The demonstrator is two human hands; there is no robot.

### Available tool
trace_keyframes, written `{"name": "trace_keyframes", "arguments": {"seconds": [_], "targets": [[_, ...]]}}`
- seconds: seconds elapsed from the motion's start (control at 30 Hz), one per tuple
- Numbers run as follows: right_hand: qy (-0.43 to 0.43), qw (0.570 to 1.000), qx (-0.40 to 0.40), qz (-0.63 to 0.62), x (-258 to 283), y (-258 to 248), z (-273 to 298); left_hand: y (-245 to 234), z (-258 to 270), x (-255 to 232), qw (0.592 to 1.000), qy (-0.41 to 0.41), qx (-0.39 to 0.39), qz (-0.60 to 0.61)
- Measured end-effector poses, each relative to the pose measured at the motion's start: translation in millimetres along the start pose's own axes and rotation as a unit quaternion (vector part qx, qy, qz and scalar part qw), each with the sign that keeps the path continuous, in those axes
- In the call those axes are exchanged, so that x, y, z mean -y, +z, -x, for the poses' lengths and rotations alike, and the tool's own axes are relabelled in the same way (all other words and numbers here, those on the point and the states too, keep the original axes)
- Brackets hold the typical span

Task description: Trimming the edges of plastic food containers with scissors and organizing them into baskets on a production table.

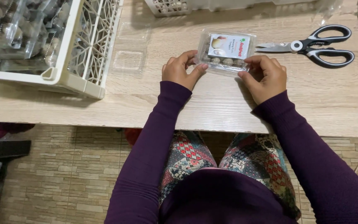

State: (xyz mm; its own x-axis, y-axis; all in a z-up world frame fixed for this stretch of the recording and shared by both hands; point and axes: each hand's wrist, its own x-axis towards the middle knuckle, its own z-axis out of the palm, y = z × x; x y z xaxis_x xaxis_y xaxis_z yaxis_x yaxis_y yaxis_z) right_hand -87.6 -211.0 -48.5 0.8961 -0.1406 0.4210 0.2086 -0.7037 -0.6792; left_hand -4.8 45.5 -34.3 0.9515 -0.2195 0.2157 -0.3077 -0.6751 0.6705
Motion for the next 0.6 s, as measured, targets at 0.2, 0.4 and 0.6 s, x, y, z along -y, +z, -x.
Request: {"name": "trace_keyframes", "arguments": {"seconds": [0.2,0.4,0.6], "targets": [[0.087,0.983,-0.019,-0.163,19.6,-5.6,-2.8,6.6,-0.5,5.9,0.997,-0.011,-0.034,0.064],[0.16,0.946,-0.031,-0.281,32.2,-9.8,-7.5,-2.4,5.2,-13.1,0.974,-0.003,-0.021,0.225],[0.198,0.963,-0.033,-0.18,28.6,-19.2,-22.7,6.6,5.0,-10.5,0.997,0.049,-0.033,0.053]]}}
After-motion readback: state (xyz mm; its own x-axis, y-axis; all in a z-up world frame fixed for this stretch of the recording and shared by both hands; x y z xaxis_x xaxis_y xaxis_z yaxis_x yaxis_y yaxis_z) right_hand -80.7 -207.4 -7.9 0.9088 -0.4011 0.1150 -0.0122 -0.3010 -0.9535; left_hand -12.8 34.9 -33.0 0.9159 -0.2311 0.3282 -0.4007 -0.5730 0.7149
